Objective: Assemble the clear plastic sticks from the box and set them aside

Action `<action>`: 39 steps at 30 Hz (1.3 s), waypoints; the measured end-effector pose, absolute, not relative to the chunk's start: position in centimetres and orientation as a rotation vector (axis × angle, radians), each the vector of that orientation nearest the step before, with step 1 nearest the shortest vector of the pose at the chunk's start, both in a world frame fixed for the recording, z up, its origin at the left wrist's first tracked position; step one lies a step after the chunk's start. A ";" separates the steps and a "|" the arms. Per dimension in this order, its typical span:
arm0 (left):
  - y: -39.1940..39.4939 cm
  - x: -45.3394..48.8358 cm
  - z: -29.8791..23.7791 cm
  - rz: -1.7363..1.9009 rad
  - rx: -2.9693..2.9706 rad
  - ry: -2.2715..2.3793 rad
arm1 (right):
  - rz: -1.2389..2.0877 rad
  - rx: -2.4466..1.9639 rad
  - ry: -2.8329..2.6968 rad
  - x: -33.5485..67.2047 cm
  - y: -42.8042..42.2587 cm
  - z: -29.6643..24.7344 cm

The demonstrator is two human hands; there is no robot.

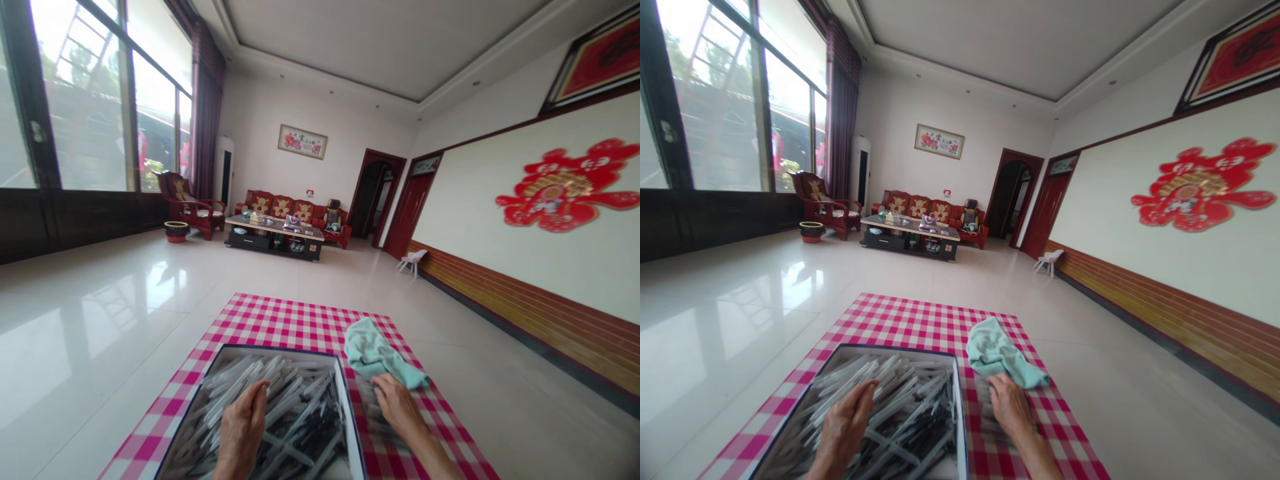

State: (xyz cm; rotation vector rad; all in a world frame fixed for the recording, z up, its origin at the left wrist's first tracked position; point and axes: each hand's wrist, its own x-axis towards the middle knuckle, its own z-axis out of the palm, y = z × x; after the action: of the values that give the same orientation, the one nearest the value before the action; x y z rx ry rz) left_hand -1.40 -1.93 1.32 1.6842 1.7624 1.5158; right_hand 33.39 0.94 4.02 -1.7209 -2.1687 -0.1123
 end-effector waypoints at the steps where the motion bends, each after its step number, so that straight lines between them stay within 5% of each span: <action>1: -1.9 -1.4 1.3 1.500 1.674 1.764 | -0.095 -1.684 -2.173 32.3 0.8 4.5; 12: -2.1 -1.7 2.1 1.605 1.438 1.828 | 0.226 -1.307 -2.275 20.3 -2.1 6.5; 21: -2.2 -1.8 2.5 1.696 1.322 1.811 | 0.169 -1.202 -2.427 13.2 -1.4 4.7; 39: -2.2 -1.8 1.8 1.717 1.444 1.750 | 0.430 -1.284 -2.086 12.7 -2.8 5.9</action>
State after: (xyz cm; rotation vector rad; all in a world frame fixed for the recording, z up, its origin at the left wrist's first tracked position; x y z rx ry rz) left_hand -1.85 -2.23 1.76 1.4443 1.7496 1.7166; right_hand 12.68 -2.80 5.94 -1.2840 -2.0859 0.4297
